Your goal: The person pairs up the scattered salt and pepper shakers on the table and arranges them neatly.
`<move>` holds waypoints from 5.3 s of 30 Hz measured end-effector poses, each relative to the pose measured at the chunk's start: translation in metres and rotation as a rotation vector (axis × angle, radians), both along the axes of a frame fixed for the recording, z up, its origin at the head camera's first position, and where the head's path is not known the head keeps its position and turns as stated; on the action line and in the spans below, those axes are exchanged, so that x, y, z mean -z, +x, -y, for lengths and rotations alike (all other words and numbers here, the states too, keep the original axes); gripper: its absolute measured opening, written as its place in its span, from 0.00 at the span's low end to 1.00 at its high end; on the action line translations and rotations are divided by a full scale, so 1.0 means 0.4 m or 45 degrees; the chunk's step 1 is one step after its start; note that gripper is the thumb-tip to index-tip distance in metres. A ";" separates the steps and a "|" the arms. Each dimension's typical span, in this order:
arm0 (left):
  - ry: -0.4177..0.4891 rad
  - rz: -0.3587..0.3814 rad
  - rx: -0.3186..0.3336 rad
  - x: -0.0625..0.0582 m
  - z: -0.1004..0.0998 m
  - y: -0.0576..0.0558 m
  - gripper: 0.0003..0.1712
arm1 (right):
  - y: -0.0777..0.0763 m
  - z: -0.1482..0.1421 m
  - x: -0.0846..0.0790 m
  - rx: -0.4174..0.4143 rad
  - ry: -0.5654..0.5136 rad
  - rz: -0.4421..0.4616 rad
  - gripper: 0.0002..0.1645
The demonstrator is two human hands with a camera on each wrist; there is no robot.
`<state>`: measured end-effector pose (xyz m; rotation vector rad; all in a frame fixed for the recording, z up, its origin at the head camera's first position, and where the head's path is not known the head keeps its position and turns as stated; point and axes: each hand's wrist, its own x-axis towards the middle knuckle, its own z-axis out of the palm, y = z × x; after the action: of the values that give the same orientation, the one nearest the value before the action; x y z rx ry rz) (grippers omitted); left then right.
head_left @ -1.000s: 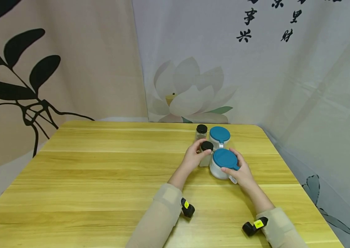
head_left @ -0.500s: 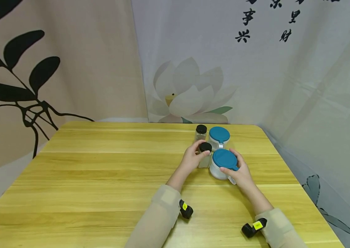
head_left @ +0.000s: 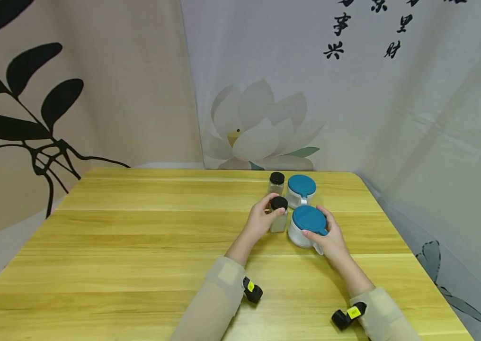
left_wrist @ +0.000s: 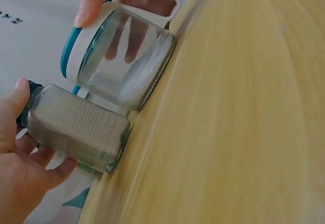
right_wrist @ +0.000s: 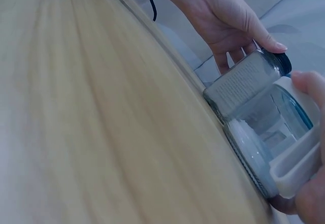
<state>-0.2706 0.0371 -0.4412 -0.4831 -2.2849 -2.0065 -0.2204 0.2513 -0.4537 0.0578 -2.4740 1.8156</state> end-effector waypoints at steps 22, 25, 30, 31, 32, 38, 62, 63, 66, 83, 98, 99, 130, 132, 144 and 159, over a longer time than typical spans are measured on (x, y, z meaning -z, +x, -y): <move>0.008 -0.023 0.037 -0.054 0.052 0.031 0.25 | 0.018 0.030 -0.002 0.133 0.039 -0.021 0.54; 0.023 -0.030 0.032 -0.031 0.057 0.014 0.25 | 0.021 0.037 -0.004 0.147 0.031 -0.028 0.53; 0.012 -0.034 0.018 -0.032 0.070 0.019 0.26 | 0.024 0.049 -0.005 0.168 0.029 -0.058 0.52; 0.009 -0.034 0.018 -0.033 0.073 0.020 0.26 | 0.025 0.051 -0.004 0.173 0.028 -0.063 0.52; 0.005 -0.034 0.018 -0.033 0.075 0.022 0.26 | 0.026 0.053 -0.005 0.178 0.028 -0.068 0.52; -0.022 -0.044 0.030 -0.037 0.088 0.029 0.26 | 0.033 0.064 -0.007 0.217 0.024 -0.078 0.52; -0.049 -0.060 0.089 -0.056 0.150 0.056 0.26 | 0.048 0.131 -0.021 0.326 -0.049 -0.116 0.55; -0.048 -0.056 0.092 -0.057 0.153 0.057 0.26 | 0.048 0.134 -0.021 0.331 -0.049 -0.117 0.55; -0.042 -0.045 0.098 -0.061 0.162 0.060 0.27 | 0.048 0.145 -0.018 0.342 -0.048 -0.128 0.55; -0.030 -0.072 0.088 -0.077 0.213 0.089 0.26 | 0.060 0.212 -0.022 0.406 -0.135 -0.174 0.55; -0.050 -0.093 0.081 -0.072 0.256 0.101 0.25 | 0.070 0.269 -0.017 0.424 -0.153 -0.221 0.55; -0.053 -0.096 0.082 -0.071 0.260 0.102 0.25 | 0.071 0.273 -0.017 0.426 -0.154 -0.220 0.55; -0.065 -0.097 0.119 -0.068 0.362 0.134 0.27 | 0.096 0.382 -0.020 0.483 -0.248 -0.328 0.54; -0.053 -0.098 0.126 -0.067 0.368 0.137 0.27 | 0.098 0.388 -0.020 0.484 -0.254 -0.326 0.54; -0.066 -0.105 0.121 -0.067 0.407 0.144 0.27 | 0.106 0.426 -0.029 0.489 -0.266 -0.317 0.55; -0.087 -0.069 0.084 -0.058 0.461 0.149 0.28 | 0.111 0.478 -0.018 0.503 -0.266 -0.325 0.55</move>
<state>-0.2108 -0.1475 -0.4181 -0.6174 -2.3411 -1.9238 -0.1758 0.0602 -0.4464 -0.1856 -1.9477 1.7539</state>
